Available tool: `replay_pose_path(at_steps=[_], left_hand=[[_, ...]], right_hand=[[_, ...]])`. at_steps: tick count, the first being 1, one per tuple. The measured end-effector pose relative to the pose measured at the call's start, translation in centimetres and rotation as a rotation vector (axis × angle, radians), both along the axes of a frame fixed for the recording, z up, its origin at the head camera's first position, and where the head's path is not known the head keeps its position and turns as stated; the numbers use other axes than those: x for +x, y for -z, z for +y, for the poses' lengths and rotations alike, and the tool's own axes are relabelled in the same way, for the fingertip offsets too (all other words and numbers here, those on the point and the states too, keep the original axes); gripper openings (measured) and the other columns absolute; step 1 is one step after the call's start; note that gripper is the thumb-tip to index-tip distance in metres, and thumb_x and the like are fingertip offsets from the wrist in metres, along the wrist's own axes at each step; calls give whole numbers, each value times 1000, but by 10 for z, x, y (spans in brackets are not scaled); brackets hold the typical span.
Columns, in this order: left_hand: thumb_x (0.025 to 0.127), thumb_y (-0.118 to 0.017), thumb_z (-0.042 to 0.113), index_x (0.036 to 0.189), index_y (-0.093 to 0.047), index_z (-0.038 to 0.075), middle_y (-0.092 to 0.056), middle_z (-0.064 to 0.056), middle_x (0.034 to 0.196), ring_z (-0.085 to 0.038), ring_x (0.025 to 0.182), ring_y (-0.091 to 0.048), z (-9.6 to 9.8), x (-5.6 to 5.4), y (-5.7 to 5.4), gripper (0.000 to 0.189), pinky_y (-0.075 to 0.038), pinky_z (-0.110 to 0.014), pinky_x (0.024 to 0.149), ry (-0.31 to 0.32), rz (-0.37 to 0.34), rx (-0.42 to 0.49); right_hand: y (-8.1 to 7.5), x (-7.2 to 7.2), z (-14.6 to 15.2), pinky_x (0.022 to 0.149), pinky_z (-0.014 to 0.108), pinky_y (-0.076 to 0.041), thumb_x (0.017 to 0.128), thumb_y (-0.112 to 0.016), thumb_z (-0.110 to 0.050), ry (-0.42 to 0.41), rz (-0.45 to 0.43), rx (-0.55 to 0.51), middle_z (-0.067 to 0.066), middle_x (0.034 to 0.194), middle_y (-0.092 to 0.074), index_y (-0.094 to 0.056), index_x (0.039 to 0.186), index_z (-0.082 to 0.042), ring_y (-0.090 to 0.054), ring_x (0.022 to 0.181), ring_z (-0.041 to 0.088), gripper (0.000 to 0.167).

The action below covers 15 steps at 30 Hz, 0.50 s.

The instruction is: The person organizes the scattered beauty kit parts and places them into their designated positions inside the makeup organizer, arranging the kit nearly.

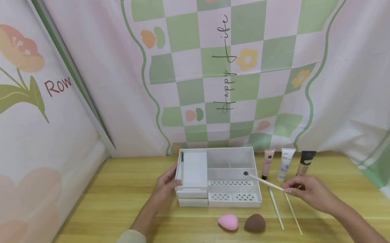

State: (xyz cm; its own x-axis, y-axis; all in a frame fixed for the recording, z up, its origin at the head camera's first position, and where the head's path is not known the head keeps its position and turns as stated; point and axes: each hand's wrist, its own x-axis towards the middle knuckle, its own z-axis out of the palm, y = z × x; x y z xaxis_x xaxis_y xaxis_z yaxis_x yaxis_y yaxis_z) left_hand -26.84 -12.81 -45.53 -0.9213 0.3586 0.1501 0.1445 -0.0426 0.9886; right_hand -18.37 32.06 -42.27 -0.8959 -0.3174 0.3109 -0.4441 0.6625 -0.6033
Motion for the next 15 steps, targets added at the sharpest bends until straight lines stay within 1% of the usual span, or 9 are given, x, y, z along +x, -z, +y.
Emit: replay_pose_path(at_steps=[4, 7, 10, 12, 15], left_hand=[[97, -51, 1, 159, -21, -3, -15, -20, 170, -37, 158, -16, 0, 0, 0, 69, -21, -45, 129, 13, 2, 8], [97, -51, 1, 159, -21, -2, -15, -20, 170, -37, 158, -16, 0, 0, 0, 69, -21, -45, 128, 15, 0, 14], [97, -51, 1, 159, -21, -2, -15, -20, 170, -37, 158, -17, 0, 0, 0, 69, -22, -45, 128, 12, 3, 11], [97, -51, 1, 159, -21, -2, -16, -20, 170, -37, 158, -17, 1, 0, 0, 69, -22, -45, 129, 10, 2, 12], [97, -51, 0, 159, -22, -2, -16, -20, 170, -38, 158, -17, 1, 0, 0, 69, -23, -45, 128, 5, 1, 8]], right_hand=[[-4, -6, -6, 58, 18, -56, 89, -71, -3, -4, -13, 12, 11, 85, -75, -74, 93, -2, -60, 69, -4, 5], [-4, -11, -10, 57, 18, -55, 89, -70, -2, -34, 5, 12, 12, 83, -74, -73, 92, -1, -59, 68, -3, 5], [-4, -15, -15, 56, 17, -54, 88, -70, -1, -54, 4, 5, 13, 82, -72, -73, 93, 1, -58, 68, -4, 6], [-4, -16, -20, 56, 18, -54, 88, -70, -2, -53, -2, 3, 12, 82, -72, -73, 93, 1, -57, 68, -2, 6], [-6, -19, -29, 59, 17, -55, 88, -71, -4, -32, -9, 25, 10, 85, -74, -74, 92, -3, -58, 71, -4, 5]])
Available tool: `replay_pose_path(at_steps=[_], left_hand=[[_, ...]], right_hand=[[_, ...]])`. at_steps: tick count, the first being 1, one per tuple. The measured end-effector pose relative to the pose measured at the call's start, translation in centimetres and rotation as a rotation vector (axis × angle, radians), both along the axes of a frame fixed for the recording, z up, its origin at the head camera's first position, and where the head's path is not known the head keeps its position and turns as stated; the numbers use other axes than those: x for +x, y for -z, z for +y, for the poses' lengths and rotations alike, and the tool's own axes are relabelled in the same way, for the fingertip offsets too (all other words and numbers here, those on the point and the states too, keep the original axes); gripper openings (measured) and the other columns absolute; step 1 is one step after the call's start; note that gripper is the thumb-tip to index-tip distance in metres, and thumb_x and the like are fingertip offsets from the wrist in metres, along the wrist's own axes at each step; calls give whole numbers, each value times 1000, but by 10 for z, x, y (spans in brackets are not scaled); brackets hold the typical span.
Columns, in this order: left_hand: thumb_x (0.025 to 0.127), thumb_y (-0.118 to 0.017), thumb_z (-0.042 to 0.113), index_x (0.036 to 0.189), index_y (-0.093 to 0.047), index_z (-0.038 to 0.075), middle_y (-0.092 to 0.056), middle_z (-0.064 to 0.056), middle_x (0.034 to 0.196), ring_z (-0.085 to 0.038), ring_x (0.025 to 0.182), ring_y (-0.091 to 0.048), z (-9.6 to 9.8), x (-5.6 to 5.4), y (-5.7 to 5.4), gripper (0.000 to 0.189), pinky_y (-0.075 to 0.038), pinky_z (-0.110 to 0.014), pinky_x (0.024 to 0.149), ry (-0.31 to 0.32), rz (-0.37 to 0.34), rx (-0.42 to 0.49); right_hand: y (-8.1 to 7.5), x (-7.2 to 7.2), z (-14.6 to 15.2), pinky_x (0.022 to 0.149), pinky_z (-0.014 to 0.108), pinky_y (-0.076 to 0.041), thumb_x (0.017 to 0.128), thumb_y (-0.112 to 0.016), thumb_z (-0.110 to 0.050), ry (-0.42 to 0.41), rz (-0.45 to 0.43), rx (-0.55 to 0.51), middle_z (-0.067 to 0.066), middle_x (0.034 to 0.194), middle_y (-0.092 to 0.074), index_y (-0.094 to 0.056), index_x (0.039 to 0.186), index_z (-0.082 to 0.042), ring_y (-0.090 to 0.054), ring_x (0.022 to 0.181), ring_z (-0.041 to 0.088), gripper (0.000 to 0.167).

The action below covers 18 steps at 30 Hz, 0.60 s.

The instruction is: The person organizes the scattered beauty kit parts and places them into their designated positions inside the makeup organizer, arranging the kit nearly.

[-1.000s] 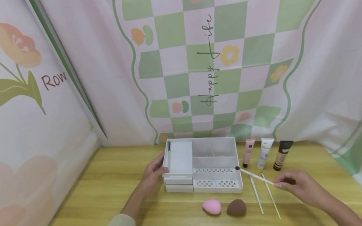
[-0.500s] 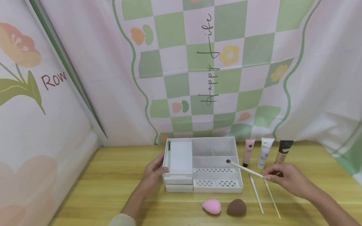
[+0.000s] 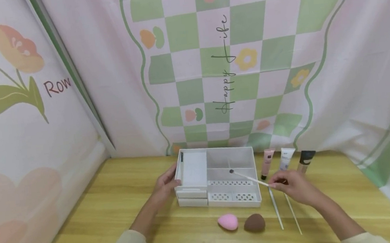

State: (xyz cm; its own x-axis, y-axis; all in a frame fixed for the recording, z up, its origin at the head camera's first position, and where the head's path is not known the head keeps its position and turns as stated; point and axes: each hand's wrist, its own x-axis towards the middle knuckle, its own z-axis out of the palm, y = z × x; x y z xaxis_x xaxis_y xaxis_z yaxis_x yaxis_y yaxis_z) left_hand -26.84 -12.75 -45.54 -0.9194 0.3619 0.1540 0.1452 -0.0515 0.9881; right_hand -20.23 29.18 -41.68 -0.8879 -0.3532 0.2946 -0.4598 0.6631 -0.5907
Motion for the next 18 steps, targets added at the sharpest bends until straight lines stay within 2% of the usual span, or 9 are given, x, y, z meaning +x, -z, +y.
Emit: replay_pose_path(at_steps=[4, 7, 12, 18], left_hand=[[96, -52, 0, 159, -22, -2, -17, -20, 170, -37, 158, -17, 0, 0, 0, 69, -22, -45, 129, -7, -6, 2], [96, -52, 0, 159, -22, -2, -17, -20, 170, -37, 158, -17, 0, 0, 0, 69, -22, -45, 129, -10, -9, 3], [96, -51, 0, 160, -20, -2, -14, -20, 170, -38, 159, -14, 1, 1, 0, 71, -20, -46, 129, -10, -21, 7], [96, -51, 1, 160, -18, -2, -11, -20, 171, -38, 159, -11, 1, 0, 1, 72, -20, -46, 129, 0, -33, 14]], right_hand=[[-4, -4, -11, 63, 17, -58, 89, -71, -4, 11, -28, 21, 11, 90, -76, -75, 94, -4, -62, 74, -1, 7], [-5, -9, -17, 66, 17, -60, 90, -70, -3, -12, -47, 18, 14, 92, -76, -75, 96, -1, -65, 76, 1, 9], [-6, -19, -25, 67, 17, -60, 90, -70, -2, -30, -14, 28, 11, 92, -77, -76, 94, -2, -65, 78, -3, 8], [-11, -31, -37, 67, 18, -60, 90, -71, -3, -53, 13, 38, 7, 88, -77, -77, 93, -4, -66, 78, 1, 7]])
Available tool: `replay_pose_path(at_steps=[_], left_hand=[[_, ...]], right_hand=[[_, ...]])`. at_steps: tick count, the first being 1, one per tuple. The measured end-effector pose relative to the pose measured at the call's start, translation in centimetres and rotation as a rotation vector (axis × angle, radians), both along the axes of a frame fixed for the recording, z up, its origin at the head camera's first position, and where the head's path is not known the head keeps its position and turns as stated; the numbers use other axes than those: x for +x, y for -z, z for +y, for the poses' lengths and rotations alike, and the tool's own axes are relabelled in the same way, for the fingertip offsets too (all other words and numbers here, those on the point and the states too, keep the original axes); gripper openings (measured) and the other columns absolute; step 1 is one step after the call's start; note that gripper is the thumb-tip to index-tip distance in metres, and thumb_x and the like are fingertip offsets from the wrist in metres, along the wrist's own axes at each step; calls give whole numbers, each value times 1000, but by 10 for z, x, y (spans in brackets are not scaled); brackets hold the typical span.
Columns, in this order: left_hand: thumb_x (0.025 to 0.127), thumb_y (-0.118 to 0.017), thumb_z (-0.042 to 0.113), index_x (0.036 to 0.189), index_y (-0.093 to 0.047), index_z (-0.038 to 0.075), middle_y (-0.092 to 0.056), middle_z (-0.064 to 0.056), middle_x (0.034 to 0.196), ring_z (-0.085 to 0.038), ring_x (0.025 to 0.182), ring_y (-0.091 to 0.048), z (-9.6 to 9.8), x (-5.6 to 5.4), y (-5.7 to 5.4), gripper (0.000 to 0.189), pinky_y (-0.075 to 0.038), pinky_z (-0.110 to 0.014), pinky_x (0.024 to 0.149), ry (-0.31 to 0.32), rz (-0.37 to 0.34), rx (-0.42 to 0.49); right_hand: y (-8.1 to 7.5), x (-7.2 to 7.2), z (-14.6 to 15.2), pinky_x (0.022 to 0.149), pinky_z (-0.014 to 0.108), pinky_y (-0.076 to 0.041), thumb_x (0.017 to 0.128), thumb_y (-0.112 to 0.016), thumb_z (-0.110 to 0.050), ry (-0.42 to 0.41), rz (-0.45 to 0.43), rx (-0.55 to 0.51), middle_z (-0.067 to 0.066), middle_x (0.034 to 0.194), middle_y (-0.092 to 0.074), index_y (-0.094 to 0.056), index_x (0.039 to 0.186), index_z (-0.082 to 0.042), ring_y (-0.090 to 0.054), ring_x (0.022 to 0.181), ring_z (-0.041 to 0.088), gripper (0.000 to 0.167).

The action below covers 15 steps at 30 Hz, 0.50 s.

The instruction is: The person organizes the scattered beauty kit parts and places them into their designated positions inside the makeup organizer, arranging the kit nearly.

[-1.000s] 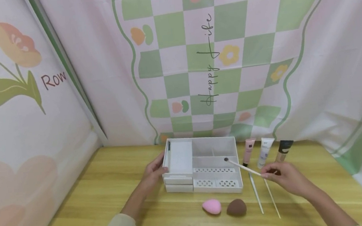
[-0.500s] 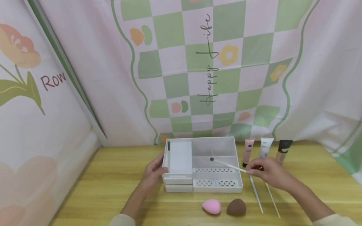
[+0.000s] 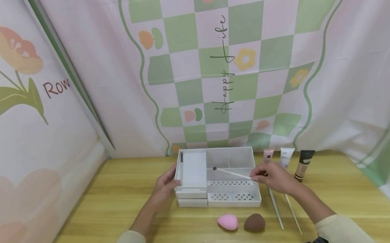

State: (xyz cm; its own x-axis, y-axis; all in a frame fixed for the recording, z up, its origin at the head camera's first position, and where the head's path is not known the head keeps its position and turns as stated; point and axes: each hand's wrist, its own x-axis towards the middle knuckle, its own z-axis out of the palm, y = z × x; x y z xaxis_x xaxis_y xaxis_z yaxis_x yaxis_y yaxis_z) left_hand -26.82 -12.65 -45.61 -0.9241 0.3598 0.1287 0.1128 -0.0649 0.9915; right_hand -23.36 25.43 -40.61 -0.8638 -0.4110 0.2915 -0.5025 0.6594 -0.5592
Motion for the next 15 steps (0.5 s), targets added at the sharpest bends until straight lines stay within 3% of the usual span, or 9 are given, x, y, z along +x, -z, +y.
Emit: replay_pose_path(at_steps=[7, 15], left_hand=[[96, -51, 1, 160, -18, -2, -12, -21, 171, -40, 158, -14, -2, -1, 2, 72, -24, -46, 127, 8, 6, 0], [97, -51, 1, 160, -19, -1, -13, -19, 171, -37, 159, -13, -2, -2, 3, 71, -21, -47, 129, -4, -11, -6]], right_hand=[[1, -14, -11, 68, 18, -59, 90, -71, -3, -25, 0, 22, 6, 86, -77, -77, 92, -3, -66, 77, 2, 6], [4, -22, -17, 65, 18, -57, 90, -70, -1, -40, 14, 53, 7, 84, -75, -76, 89, -1, -62, 76, 1, 6]])
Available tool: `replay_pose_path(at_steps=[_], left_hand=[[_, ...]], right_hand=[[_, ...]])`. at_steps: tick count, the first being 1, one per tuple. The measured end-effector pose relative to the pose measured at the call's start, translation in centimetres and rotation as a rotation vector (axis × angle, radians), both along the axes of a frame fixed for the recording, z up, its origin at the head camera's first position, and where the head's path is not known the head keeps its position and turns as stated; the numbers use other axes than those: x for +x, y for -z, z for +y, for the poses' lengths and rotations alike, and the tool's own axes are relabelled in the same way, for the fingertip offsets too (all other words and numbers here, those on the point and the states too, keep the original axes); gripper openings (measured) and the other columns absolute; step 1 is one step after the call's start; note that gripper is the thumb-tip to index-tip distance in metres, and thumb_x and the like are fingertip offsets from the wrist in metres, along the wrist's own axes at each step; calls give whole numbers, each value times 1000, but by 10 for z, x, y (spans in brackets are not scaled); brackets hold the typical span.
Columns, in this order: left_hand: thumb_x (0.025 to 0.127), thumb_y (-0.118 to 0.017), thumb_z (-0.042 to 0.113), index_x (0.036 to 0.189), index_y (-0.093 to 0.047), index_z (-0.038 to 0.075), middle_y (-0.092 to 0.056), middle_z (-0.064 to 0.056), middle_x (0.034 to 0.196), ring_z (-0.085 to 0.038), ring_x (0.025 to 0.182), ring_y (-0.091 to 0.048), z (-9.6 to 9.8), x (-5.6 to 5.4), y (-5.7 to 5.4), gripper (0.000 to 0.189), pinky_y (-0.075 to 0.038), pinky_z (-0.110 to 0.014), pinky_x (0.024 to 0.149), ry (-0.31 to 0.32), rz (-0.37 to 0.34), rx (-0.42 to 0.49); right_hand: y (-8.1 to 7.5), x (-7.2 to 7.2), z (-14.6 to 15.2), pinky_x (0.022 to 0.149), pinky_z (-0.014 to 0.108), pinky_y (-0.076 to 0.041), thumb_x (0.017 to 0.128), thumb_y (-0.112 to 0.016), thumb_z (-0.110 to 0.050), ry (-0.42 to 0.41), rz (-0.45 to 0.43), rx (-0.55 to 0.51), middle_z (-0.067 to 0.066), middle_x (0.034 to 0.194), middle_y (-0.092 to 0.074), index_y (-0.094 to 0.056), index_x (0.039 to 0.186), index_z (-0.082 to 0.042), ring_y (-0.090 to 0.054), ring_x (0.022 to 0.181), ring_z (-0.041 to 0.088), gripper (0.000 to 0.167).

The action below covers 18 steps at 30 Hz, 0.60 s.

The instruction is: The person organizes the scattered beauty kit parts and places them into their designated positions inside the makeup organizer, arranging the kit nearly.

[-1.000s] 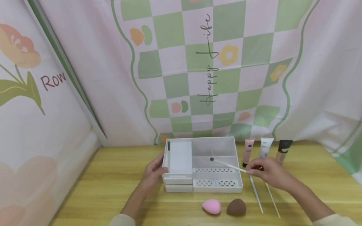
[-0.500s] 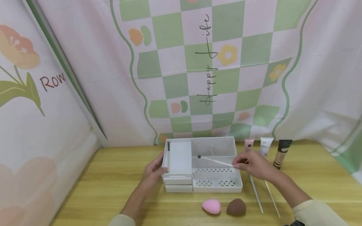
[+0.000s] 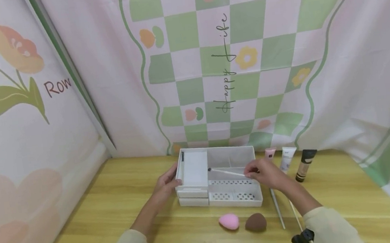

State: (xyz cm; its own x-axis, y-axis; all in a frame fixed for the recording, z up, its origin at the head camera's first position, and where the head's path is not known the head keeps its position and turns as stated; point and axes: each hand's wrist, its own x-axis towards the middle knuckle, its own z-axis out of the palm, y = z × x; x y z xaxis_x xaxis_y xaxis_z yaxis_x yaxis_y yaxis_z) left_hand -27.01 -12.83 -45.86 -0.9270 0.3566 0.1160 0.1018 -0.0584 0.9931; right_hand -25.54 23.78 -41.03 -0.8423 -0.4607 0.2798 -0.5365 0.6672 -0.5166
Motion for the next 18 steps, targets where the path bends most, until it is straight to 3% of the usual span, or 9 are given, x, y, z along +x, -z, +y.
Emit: replay_pose_path(at_steps=[8, 18], left_hand=[[96, -51, 0, 160, -19, -2, -13, -19, 171, -37, 159, -13, 0, -1, 1, 72, -20, -46, 129, -1, 9, 2], [95, -52, 1, 159, -21, -2, -15, -19, 170, -37, 159, -14, 1, 1, -1, 72, -19, -47, 129, -22, 10, -2]], right_hand=[[2, -3, -7, 63, 20, -56, 86, -72, 1, 35, 54, 54, 7, 82, -75, -75, 84, -4, -65, 75, 8, 6], [2, -4, -14, 71, 30, -62, 89, -69, 2, 69, 7, 122, 7, 87, -74, -75, 90, -4, -69, 84, 18, 8]])
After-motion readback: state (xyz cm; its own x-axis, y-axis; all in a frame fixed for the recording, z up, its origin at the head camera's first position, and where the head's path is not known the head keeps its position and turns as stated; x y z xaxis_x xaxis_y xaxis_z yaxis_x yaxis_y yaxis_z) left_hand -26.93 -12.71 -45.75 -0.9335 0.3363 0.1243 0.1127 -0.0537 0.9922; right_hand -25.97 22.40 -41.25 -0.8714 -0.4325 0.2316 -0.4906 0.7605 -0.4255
